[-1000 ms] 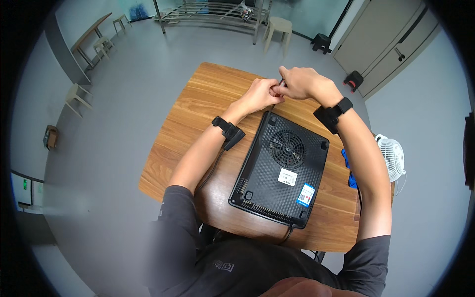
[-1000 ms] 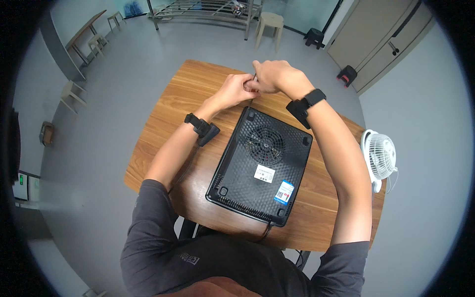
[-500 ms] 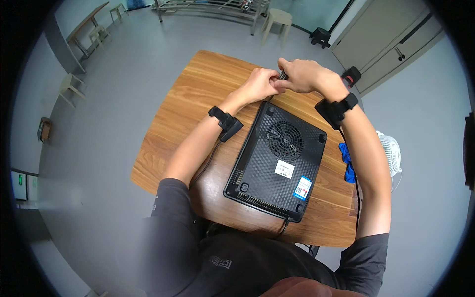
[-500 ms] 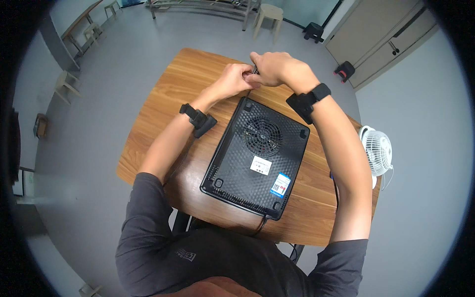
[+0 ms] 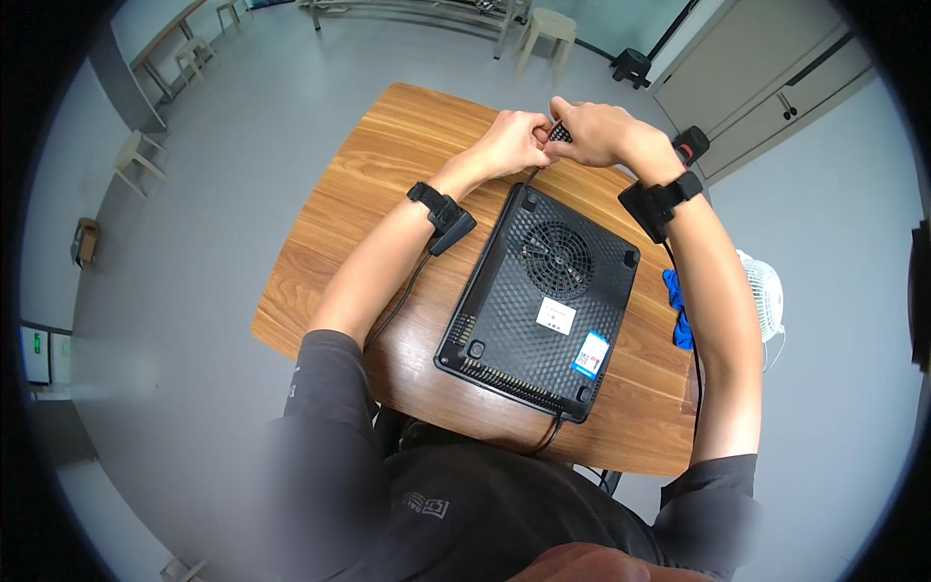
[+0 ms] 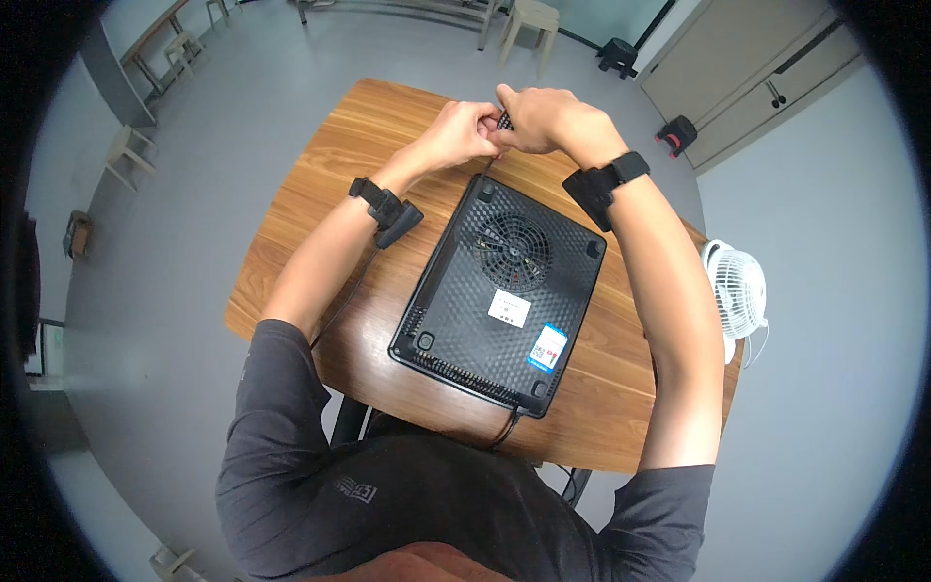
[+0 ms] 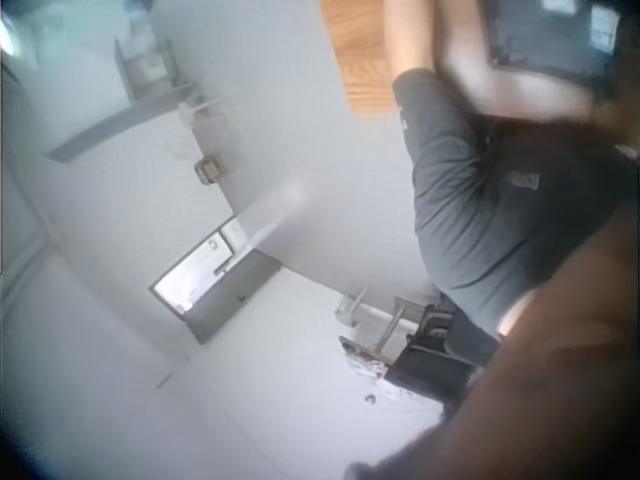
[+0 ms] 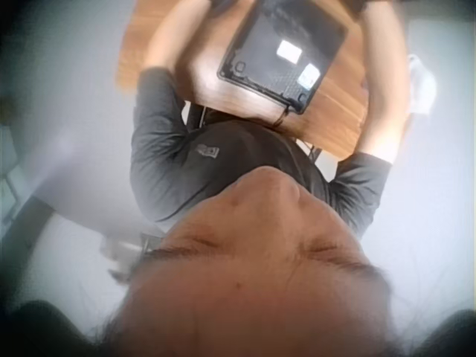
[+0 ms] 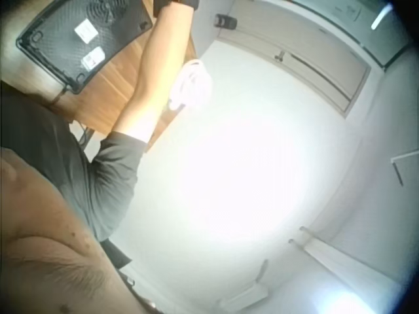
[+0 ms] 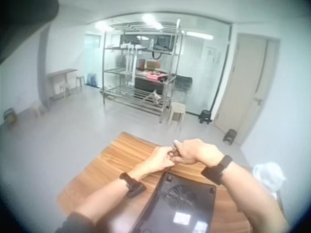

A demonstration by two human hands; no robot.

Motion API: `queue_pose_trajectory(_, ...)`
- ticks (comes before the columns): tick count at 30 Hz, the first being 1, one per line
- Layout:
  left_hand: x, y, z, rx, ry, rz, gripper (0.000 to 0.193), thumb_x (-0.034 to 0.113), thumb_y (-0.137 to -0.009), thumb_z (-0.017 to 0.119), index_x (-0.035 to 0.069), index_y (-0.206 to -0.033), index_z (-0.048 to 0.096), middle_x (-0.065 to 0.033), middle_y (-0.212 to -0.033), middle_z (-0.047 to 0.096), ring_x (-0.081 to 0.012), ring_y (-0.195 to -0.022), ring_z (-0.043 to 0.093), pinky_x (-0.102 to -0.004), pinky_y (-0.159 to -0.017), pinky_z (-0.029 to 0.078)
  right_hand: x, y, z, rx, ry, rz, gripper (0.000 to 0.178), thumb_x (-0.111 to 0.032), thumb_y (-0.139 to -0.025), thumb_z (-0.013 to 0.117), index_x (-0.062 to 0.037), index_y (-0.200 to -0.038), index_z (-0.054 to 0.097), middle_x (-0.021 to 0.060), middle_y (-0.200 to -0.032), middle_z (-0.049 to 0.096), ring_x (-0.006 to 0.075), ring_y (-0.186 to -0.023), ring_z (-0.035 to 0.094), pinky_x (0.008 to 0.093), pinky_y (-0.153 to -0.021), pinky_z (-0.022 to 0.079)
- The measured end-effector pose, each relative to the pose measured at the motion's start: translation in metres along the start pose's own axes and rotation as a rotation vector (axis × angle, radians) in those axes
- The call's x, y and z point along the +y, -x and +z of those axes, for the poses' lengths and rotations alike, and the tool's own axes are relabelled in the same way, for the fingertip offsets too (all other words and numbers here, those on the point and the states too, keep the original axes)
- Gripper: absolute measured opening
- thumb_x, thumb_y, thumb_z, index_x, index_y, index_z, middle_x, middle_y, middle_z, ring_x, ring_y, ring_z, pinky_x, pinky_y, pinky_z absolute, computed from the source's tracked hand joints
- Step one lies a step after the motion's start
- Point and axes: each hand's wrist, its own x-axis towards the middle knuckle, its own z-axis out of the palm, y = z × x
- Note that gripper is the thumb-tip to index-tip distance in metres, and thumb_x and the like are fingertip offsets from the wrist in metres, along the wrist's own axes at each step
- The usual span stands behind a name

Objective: The person uses a screwdriver to fasten screws on the underside of a black electronic device, then wipes the device with a blue cloth. The device is flipped over and wiped again on the top surface.

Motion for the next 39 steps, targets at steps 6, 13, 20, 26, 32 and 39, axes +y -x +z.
queue_pose_trajectory(6, 0.004, -0.003, 0.003, -0.022, -0.039, 0.019, 0.031, 0.019, -0.075, 0.085, -0.002, -0.087, 0.065, -0.0077, -0.074, 0.070, -0.0157, -0.067, 0.064, -0.0328, -0.068, 0.053, 0.007, -0.006, 0.005, -0.012, -0.120, 0.034, 0.046, -0.048, -0.097, 0.059, -0.0034, -0.105, 0.069, 0.0227, -0.094, 0.072, 0.0411, -0.091, 0.070, 0.0482, -0.080, 0.055)
queue_pose_trajectory(13, 0.001, -0.005, 0.011, 0.004, -0.045, 0.025, 0.029, 0.017, -0.075, 0.084, -0.002, -0.088, 0.066, -0.0092, -0.075, 0.072, -0.0167, -0.071, 0.067, -0.0346, -0.068, 0.052, -0.001, -0.002, -0.004, -0.078, -0.029, 0.078, 0.047, -0.045, -0.096, 0.056, -0.0016, -0.105, 0.070, 0.0206, -0.095, 0.074, 0.0415, -0.090, 0.070, 0.0470, -0.082, 0.057)
queue_pose_trajectory(20, -0.001, -0.011, 0.006, -0.101, -0.028, -0.024, 0.028, 0.017, -0.076, 0.083, -0.001, -0.085, 0.064, -0.0107, -0.078, 0.071, -0.0175, -0.072, 0.065, -0.0344, -0.068, 0.050, 0.007, 0.001, 0.003, -0.088, -0.136, 0.083, 0.046, -0.045, -0.098, 0.058, -0.0032, -0.115, 0.066, 0.0221, -0.099, 0.073, 0.0397, -0.096, 0.070, 0.0480, -0.084, 0.055)
queue_pose_trajectory(26, 0.002, -0.008, 0.005, -0.050, -0.041, -0.003, 0.035, 0.020, -0.073, 0.087, 0.000, -0.090, 0.065, -0.0080, -0.077, 0.068, -0.0165, -0.075, 0.064, -0.0337, -0.071, 0.052, -0.003, -0.012, -0.005, -0.188, -0.028, 0.211, 0.049, -0.049, -0.097, 0.059, -0.0039, -0.117, 0.064, 0.0229, -0.100, 0.073, 0.0403, -0.100, 0.070, 0.0489, -0.085, 0.055)
queue_pose_trajectory(32, -0.009, -0.011, 0.003, -0.064, 0.099, -0.065, 0.032, 0.014, -0.075, 0.086, -0.003, -0.092, 0.064, -0.0046, -0.077, 0.066, -0.0130, -0.072, 0.059, -0.0305, -0.071, 0.051, 0.009, 0.001, -0.002, -0.068, -0.044, -0.048, 0.048, -0.047, -0.098, 0.057, -0.0058, -0.123, 0.058, 0.0230, -0.103, 0.072, 0.0423, -0.101, 0.068, 0.0498, -0.087, 0.055)
queue_pose_trajectory(39, -0.010, 0.001, 0.000, -0.111, 0.142, -0.039, 0.020, 0.013, -0.082, 0.081, 0.000, -0.090, 0.069, -0.0011, -0.078, 0.066, -0.0110, -0.073, 0.056, -0.0302, -0.074, 0.050, -0.001, -0.016, 0.003, -0.072, -0.077, 0.140, 0.065, -0.061, -0.097, 0.056, 0.0038, -0.101, 0.066, 0.0261, -0.086, 0.071, 0.0436, -0.083, 0.069, 0.0473, -0.074, 0.055)
